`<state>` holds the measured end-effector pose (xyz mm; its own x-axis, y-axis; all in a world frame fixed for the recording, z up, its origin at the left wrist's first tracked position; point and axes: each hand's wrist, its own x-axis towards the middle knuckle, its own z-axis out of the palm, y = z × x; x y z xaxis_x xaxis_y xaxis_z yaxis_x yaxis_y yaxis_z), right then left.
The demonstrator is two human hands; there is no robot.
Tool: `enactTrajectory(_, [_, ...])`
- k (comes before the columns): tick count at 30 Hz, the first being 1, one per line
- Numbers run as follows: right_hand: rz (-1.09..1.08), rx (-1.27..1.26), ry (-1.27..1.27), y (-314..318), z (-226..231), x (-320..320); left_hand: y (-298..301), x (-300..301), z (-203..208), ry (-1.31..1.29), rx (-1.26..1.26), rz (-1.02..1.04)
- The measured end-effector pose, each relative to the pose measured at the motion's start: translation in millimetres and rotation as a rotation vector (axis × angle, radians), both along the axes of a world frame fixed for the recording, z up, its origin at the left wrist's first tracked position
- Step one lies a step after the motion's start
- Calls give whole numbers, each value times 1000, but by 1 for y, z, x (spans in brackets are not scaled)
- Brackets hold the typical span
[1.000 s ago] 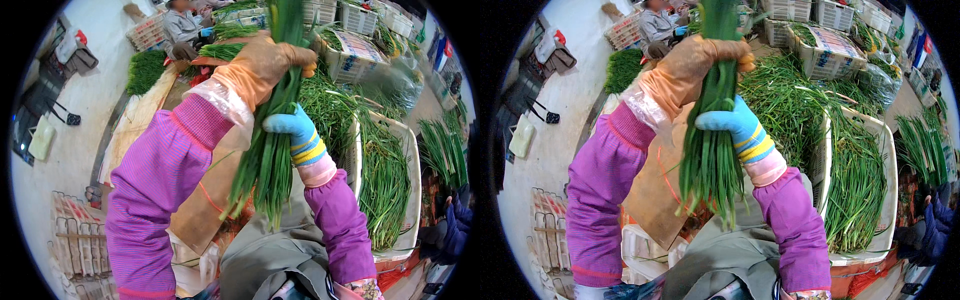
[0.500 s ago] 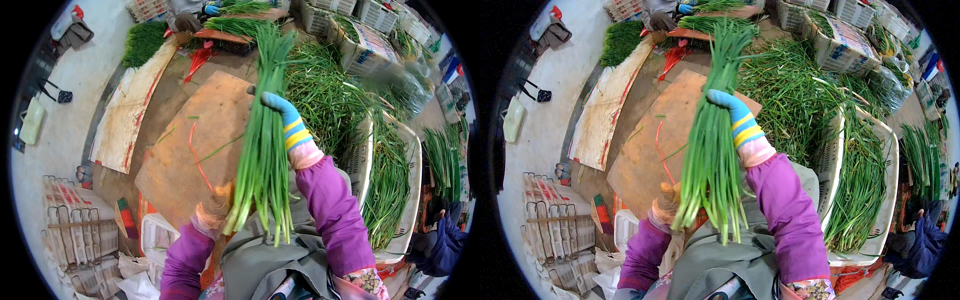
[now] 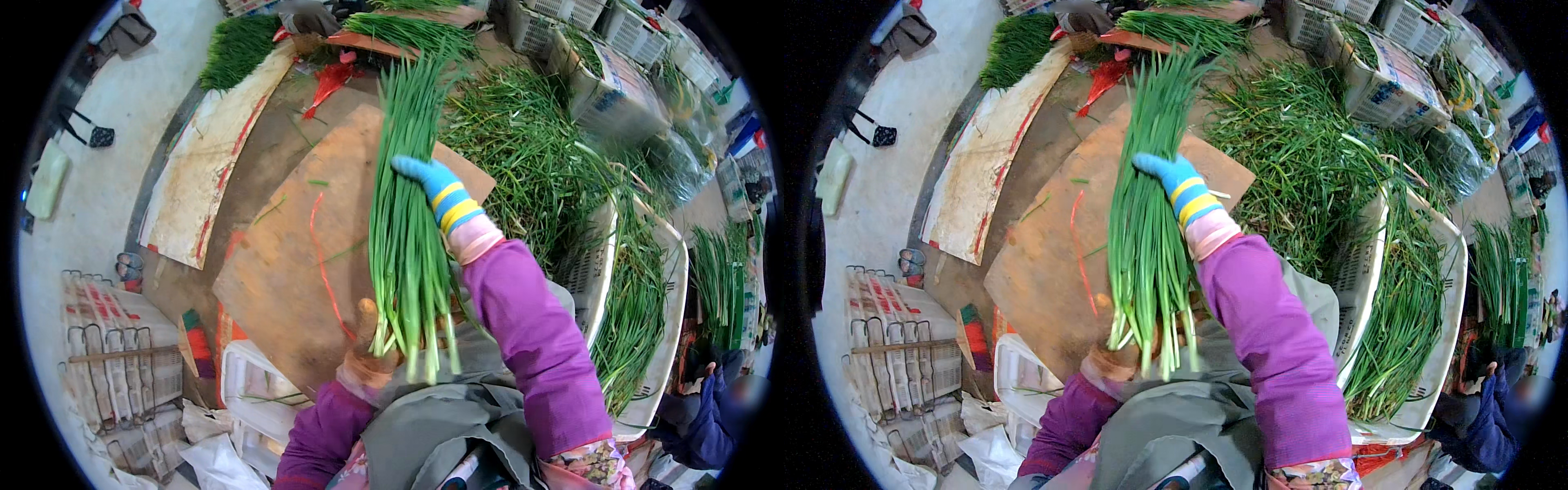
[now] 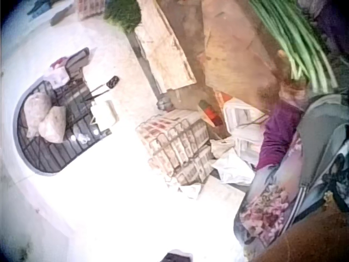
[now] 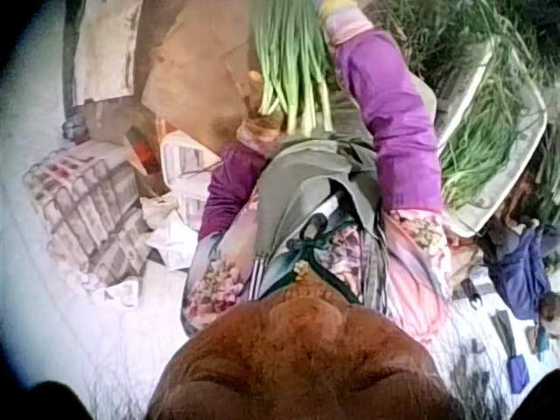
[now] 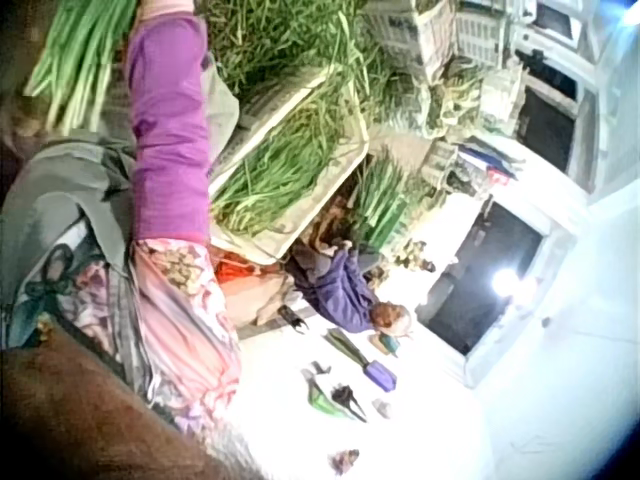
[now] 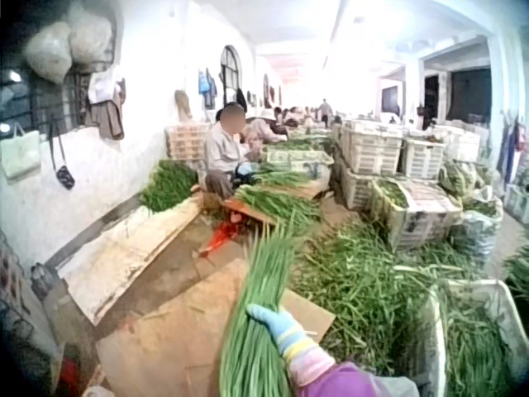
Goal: The person sorts and gathers green chives from a large container, arranging them neatly into a single clean bundle and tying it with a piece of red string on a wooden board.
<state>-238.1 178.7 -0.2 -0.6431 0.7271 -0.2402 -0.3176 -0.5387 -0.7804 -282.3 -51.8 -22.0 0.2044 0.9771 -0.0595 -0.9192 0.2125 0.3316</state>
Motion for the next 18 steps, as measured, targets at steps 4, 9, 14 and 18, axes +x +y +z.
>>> enactTrajectory(4, [168, 519, -818, -13, -73, 35, 6, 17, -39, -117, -253, -77])
enactTrajectory(9, [173, 553, -750, -48, -58, 102, -1, 30, -56, -146, -310, -25])
enactTrajectory(14, [83, 956, -781, -121, -26, 169, 0, 34, -65, -131, -356, -21])
enactTrajectory(18, [-71, 939, -906, -161, -22, 172, 3, 43, -50, -119, -352, 11])
